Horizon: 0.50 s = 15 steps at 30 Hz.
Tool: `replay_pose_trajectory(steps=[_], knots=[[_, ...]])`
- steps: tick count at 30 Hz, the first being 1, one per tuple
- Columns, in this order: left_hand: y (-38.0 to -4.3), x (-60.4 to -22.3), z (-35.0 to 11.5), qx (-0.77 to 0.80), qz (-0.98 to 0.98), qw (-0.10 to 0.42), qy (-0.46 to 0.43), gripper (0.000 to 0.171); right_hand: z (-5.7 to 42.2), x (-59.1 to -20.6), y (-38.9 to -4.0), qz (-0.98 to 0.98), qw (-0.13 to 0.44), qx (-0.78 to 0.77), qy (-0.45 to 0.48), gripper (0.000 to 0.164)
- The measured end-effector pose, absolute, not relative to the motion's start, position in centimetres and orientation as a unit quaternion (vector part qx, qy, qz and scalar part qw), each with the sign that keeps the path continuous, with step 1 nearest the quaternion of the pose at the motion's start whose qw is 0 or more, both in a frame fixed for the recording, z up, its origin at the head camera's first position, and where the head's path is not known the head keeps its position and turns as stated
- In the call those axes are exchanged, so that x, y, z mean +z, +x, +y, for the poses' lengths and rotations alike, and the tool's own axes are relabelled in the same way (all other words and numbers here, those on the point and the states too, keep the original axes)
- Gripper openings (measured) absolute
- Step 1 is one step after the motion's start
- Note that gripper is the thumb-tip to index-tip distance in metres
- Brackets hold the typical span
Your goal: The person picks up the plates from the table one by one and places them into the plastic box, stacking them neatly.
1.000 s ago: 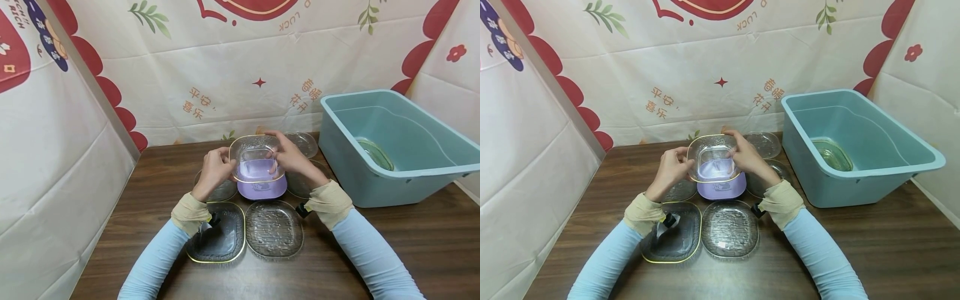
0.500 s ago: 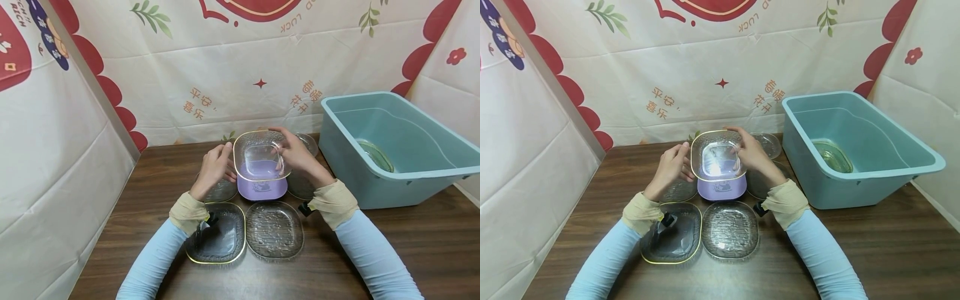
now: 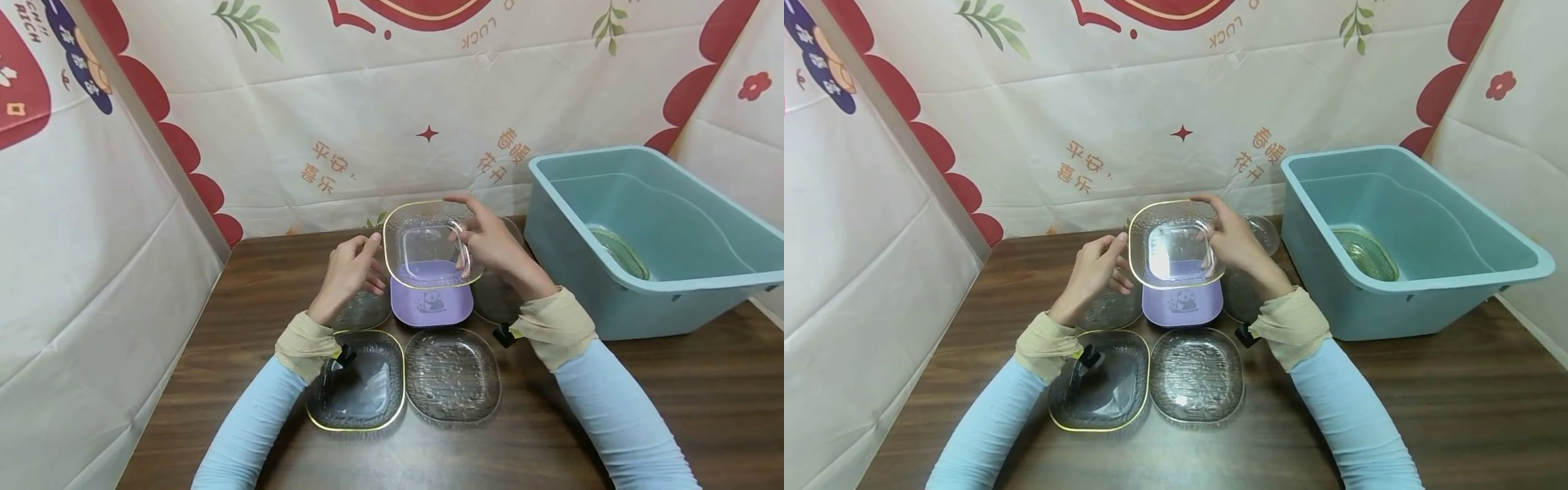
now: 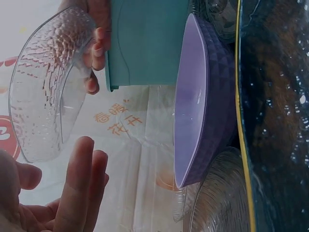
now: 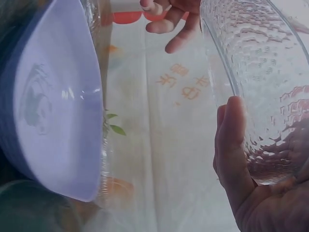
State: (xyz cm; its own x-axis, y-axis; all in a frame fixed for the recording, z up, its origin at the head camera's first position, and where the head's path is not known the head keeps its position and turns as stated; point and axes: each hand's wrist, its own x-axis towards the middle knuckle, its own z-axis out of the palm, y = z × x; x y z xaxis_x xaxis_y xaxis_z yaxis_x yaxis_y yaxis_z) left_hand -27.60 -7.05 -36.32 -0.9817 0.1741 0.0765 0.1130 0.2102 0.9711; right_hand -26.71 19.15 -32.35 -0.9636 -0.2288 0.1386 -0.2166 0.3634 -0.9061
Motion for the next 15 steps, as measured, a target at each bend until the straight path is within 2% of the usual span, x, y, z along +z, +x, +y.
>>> replay_pose_trajectory(steps=[8,15], knots=[[-27.6,-35.9,-6.8,0.616,0.781,0.034,0.101,0.05,19.7,-28.7,-26.2,0.842,-0.033,-0.523,-0.129,0.073],[-27.4,-36.4,-7.1,0.599,0.794,0.037,0.101,0.048,21.2,-25.7,-25.6,0.835,-0.033,-0.532,-0.135,0.075]])
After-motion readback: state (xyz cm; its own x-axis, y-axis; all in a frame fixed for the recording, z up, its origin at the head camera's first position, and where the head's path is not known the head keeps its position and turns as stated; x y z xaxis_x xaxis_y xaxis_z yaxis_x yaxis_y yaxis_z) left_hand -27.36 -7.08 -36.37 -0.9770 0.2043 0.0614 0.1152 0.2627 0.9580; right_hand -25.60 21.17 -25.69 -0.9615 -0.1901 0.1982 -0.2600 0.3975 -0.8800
